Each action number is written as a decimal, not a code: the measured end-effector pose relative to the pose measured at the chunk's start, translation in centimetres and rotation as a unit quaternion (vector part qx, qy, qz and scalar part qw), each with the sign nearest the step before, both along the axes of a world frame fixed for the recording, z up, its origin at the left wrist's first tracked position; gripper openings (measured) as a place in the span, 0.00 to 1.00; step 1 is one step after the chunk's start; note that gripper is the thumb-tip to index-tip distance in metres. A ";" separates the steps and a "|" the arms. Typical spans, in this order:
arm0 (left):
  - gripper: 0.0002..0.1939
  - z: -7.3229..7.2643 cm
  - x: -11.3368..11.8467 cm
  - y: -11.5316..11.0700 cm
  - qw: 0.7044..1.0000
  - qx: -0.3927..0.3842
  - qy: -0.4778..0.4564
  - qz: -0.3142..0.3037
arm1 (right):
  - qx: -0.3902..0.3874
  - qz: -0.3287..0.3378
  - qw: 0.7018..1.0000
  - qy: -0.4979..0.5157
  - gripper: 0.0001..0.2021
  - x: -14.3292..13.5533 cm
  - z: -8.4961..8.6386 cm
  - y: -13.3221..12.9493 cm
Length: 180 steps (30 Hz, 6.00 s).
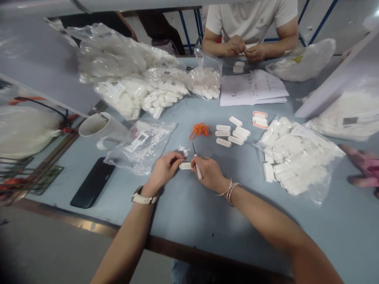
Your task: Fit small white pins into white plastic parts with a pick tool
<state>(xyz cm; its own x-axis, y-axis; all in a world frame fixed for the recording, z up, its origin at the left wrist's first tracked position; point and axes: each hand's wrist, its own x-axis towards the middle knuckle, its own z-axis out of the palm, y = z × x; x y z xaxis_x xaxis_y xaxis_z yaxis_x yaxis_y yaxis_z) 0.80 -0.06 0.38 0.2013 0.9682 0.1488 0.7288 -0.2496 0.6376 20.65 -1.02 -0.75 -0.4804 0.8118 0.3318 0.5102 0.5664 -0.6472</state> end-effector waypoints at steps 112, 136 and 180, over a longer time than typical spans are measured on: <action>0.12 -0.9 0.9 -0.1 0.994 0.090 0.031 -0.047 | 0.088 -0.068 0.979 0.168 0.08 0.0 0.7 -0.3; 0.13 -0.2 -0.3 -0.1 0.993 0.007 -0.093 0.074 | 0.036 -0.025 0.998 0.044 0.07 -0.2 -0.2 -0.3; 0.03 1.6 0.5 -1.3 0.994 -0.055 -0.087 -0.029 | 0.005 -0.012 0.999 0.030 0.07 -0.4 0.2 -0.4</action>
